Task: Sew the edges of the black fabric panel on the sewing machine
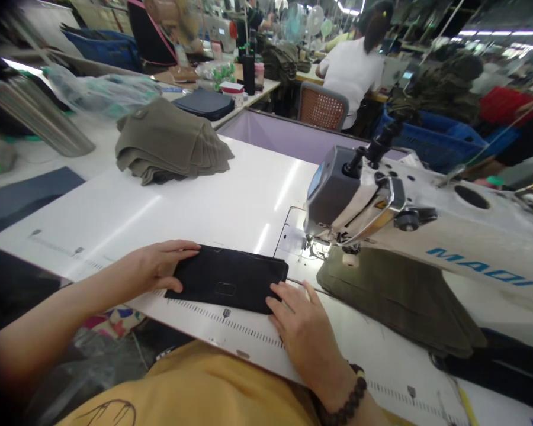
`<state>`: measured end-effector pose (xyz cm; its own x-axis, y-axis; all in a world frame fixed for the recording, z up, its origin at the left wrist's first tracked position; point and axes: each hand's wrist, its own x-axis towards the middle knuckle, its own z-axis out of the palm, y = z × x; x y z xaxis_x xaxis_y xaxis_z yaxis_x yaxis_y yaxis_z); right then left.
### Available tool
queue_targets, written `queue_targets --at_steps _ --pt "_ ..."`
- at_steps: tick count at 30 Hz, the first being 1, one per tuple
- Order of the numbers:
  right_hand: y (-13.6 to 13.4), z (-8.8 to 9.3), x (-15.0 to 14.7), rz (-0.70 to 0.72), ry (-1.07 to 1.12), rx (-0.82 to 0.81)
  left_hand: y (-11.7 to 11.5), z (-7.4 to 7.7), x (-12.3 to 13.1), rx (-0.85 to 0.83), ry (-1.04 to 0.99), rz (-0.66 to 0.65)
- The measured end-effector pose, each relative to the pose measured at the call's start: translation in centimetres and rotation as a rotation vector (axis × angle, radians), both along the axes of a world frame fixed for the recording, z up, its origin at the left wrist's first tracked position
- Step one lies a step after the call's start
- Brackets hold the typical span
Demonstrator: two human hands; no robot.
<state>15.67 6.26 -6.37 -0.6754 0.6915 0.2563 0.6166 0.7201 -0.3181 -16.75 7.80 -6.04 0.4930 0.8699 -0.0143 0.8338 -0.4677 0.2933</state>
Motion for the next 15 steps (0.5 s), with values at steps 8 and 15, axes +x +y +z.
queue_targets --at_steps 8,15 --pt "0.5 -0.1 3.0 0.131 -0.010 -0.111 0.2 0.1 -1.0 -0.090 -0.045 -0.035" --pt "-0.1 0.1 2.6 0.140 0.039 -0.009 0.5 -1.0 -1.9 -0.112 -0.009 -0.002"
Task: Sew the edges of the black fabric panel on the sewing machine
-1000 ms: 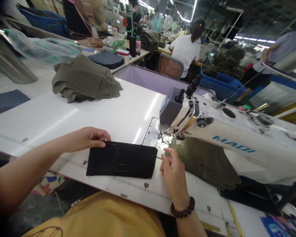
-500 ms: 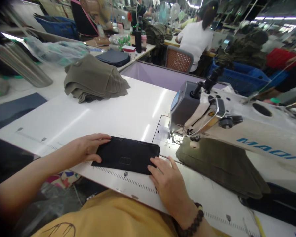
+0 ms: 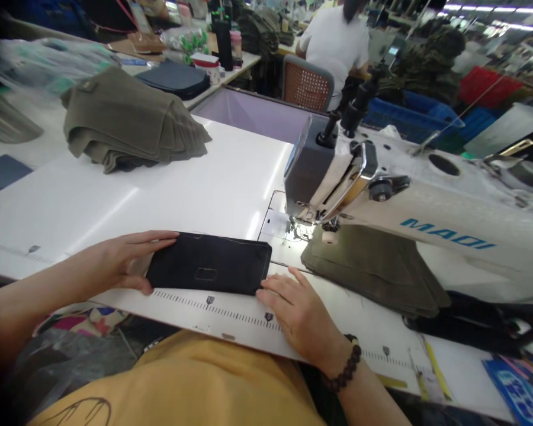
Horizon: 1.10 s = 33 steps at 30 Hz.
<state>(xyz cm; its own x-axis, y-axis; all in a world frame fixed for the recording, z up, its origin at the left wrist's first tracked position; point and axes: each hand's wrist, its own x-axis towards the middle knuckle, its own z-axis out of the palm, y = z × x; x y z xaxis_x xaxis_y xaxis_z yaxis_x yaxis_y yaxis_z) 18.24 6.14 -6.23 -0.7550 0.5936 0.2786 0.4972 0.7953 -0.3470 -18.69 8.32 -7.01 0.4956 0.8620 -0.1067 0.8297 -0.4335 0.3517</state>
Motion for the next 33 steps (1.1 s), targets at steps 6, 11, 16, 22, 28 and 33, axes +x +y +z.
queue_targets --at_steps 6,11,16,22,28,33 --pt "-0.1 0.0 -0.9 -0.007 -0.079 0.052 0.6 0.5 0.6 0.010 0.046 -0.026" --pt "-0.1 0.0 -1.2 -0.029 -0.096 0.016 1.3 0.4 1.3 0.075 0.075 -0.002" --pt "-0.1 -0.3 -0.8 -0.043 -0.022 0.093 1.9 0.1 0.6 0.109 0.190 0.060" --pt "0.3 0.1 -0.9 -0.176 0.180 0.200 5.6 0.9 3.3 0.212 0.283 0.222" --pt "0.8 -0.5 -0.1 -0.284 0.277 0.190 12.3 1.8 8.0 0.306 0.264 0.309" --pt "-1.6 1.5 1.8 -0.377 0.380 0.058 7.4 3.7 6.8 0.246 0.007 0.211"
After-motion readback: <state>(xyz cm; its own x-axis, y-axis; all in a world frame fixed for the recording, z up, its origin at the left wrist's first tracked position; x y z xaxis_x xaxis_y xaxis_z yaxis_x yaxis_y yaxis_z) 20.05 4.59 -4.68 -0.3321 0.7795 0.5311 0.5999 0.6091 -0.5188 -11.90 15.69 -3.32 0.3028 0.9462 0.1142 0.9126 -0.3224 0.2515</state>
